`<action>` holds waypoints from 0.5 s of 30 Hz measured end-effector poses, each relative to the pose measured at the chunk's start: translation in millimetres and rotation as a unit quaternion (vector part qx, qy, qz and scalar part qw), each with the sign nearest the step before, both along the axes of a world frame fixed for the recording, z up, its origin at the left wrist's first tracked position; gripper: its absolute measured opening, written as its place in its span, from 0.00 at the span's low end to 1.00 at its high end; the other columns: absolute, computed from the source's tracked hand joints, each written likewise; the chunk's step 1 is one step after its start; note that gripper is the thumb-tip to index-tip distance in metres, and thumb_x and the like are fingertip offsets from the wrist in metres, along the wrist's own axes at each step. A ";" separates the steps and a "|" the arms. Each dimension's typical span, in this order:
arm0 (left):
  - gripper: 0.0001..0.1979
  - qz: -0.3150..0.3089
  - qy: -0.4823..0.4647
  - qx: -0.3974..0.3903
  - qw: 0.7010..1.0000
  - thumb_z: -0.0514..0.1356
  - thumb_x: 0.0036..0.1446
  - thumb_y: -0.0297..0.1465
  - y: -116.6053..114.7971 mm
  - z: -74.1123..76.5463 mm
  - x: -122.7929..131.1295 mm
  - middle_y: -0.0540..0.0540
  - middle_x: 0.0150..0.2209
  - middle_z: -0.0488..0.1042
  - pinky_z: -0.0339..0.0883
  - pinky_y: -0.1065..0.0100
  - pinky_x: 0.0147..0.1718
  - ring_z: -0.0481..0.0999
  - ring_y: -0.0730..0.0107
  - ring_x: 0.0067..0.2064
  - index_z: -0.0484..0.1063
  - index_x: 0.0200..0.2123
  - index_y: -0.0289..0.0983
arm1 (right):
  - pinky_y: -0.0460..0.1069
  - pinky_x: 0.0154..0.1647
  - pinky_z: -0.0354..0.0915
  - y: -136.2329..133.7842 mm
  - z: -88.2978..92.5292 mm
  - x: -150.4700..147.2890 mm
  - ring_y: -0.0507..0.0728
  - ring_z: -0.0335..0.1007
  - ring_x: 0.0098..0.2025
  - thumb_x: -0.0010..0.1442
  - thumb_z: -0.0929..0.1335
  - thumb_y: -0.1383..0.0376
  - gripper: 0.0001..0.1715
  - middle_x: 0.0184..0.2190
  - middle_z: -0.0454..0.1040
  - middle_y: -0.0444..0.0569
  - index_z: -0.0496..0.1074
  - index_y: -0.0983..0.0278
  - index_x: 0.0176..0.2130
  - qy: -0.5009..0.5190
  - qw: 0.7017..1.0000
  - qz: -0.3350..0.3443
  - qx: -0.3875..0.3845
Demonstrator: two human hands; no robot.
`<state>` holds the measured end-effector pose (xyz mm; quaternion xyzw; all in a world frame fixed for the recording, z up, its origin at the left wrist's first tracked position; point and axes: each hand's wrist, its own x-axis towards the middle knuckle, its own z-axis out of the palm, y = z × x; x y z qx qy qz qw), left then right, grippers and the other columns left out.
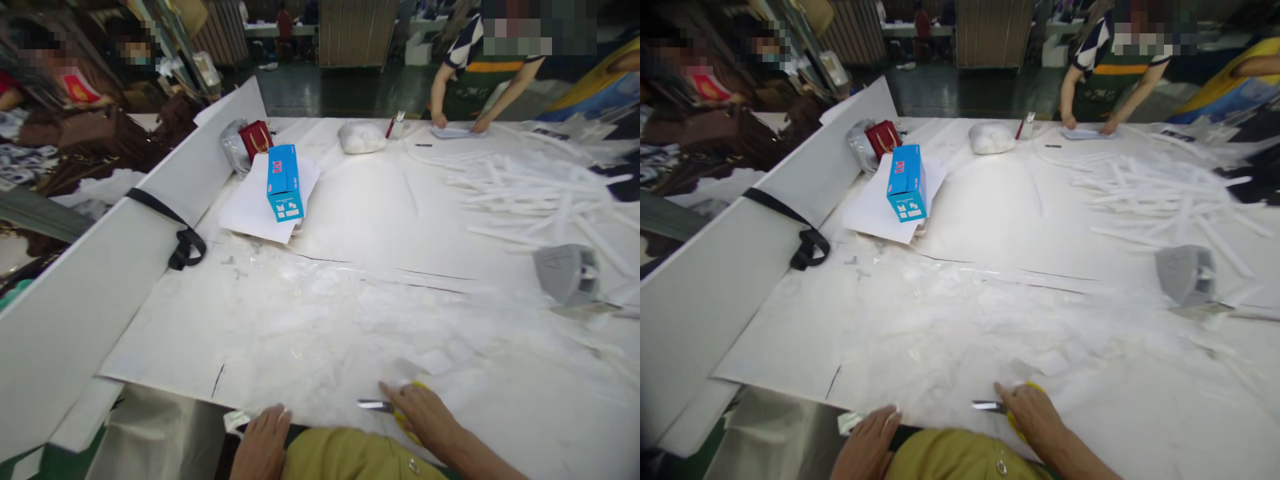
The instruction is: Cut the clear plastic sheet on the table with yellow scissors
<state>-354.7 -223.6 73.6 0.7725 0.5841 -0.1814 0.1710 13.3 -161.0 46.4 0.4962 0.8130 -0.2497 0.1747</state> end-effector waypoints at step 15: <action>0.49 -0.152 -0.109 0.296 0.937 0.55 0.52 0.55 133.7 -62.7 7.4 0.35 0.68 0.53 0.42 0.47 0.65 0.50 0.49 0.68 0.39 0.67 0.34 | 0.51 0.22 0.67 19.7 36.2 -81.5 0.57 0.72 0.22 0.52 0.70 0.54 0.22 0.24 0.74 0.48 0.68 0.65 0.41 0.216 0.812 -0.413 -0.352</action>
